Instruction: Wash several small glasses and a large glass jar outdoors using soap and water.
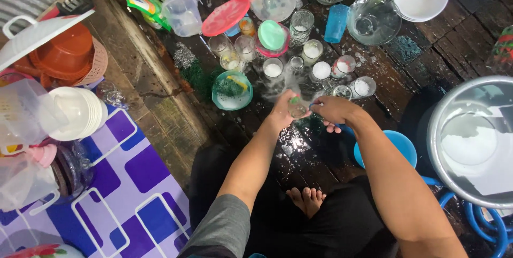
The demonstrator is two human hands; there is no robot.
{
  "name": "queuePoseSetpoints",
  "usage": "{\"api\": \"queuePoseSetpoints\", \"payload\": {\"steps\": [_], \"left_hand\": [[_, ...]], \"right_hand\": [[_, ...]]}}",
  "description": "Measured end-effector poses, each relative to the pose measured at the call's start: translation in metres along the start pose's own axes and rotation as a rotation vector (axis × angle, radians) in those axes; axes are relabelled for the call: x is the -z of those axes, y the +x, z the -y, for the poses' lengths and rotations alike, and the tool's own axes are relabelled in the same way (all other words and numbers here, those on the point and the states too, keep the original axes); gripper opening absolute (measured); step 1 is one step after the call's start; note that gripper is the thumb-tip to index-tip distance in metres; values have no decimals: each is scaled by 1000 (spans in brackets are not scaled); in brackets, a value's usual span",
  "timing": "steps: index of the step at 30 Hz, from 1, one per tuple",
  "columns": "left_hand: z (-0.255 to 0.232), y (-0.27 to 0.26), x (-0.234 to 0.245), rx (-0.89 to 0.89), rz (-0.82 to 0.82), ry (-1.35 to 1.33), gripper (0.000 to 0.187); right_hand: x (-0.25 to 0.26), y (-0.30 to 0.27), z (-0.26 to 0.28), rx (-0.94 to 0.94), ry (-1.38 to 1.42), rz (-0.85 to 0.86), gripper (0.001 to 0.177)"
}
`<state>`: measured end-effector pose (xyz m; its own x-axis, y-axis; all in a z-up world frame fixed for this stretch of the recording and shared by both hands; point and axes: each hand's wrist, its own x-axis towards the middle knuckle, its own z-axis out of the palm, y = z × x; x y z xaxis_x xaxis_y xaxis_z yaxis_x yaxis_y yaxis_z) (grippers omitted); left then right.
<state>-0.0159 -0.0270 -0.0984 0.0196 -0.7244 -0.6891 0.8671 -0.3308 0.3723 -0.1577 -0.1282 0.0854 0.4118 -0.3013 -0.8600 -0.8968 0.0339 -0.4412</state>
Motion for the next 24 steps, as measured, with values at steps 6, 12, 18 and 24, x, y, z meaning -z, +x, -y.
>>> {"api": "queuePoseSetpoints", "payload": {"steps": [6,12,18,24], "left_hand": [[-5,-7,-3,61,-78,-54,45],[-19,-44,-29,-89,-210,325,42],[-16,-32,1,-524,-93,1355,24],[-31,-61,-4,-759,-150,1758,17]], "right_hand": [[-5,0,4,-39,-99,43,47],[-7,-3,7,-38,-95,35,47],[-5,1,6,-3,-42,-43,45],[-6,2,8,-14,-49,-65,43]]}}
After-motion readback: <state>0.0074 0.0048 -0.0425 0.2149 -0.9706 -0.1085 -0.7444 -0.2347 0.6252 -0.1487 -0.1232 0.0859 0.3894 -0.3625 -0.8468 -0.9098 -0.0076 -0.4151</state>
